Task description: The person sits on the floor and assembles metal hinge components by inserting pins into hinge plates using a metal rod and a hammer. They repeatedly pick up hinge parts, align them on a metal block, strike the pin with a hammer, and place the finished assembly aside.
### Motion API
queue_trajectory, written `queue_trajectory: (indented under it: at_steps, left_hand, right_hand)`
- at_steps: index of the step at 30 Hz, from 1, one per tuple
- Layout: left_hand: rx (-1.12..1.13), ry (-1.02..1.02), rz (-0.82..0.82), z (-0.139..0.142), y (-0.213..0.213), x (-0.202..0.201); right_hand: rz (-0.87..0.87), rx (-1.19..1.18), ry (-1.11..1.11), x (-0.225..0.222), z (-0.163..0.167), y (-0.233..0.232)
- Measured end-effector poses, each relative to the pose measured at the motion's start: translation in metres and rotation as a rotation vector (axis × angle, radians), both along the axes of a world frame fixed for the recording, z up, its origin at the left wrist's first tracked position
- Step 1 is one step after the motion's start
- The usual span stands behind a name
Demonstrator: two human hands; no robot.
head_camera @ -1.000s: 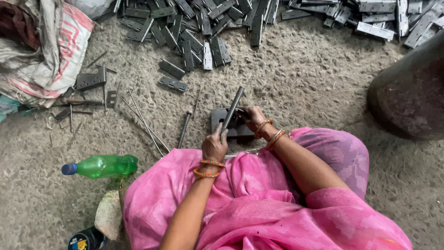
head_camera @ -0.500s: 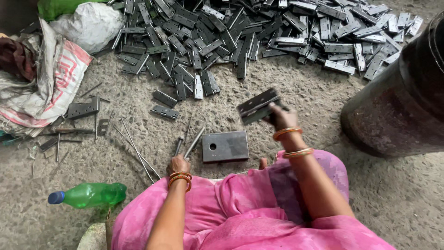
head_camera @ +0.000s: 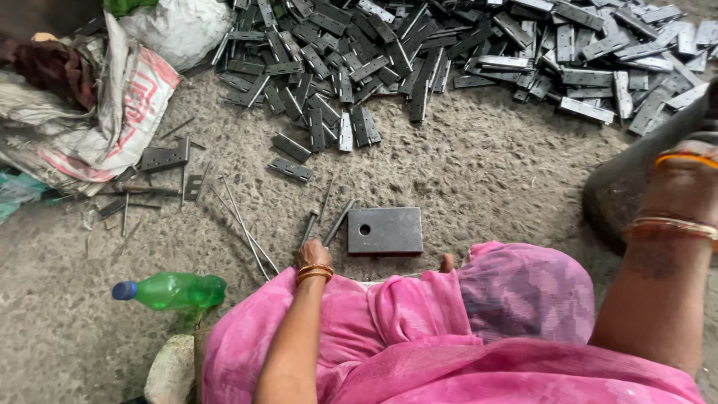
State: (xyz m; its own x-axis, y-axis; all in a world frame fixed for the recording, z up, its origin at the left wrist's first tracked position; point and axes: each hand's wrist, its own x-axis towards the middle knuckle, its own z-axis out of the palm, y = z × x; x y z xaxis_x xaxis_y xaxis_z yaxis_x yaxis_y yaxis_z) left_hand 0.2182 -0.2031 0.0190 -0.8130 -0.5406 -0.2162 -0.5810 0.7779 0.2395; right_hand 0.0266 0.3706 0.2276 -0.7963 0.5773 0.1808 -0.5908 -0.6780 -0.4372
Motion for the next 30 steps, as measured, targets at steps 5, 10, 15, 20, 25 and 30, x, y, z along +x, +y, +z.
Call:
queue_trajectory:
  at_steps: [5, 10, 15, 20, 25, 30]
  left_hand:
    - [-0.023, 0.269, -0.119, -0.013, -0.010, -0.015]
    - [0.022, 0.220, -0.064, -0.021, -0.039, -0.046]
    - [0.016, 0.328, 0.061, -0.015, -0.073, -0.106]
    - [0.084, 0.327, 0.455, -0.003, -0.082, -0.187]
    - [0.038, 0.169, 0.699, -0.008, -0.067, -0.236]
    - [0.054, 0.130, 0.723, -0.015, -0.075, -0.237]
  right_hand:
    - [0.358, 0.092, 0.094, 0.001, -0.068, -0.119]
    - [0.904, 0.588, -0.678, 0.046, -0.140, -0.249]
    - [1.178, 0.984, -0.661, 0.042, -0.165, -0.279]
    - [1.135, 1.127, -0.718, 0.017, -0.194, -0.280]
    - [1.081, 1.201, -0.702, 0.006, -0.205, -0.277]
    - [1.101, 1.258, -0.739, 0.006, -0.190, -0.280]
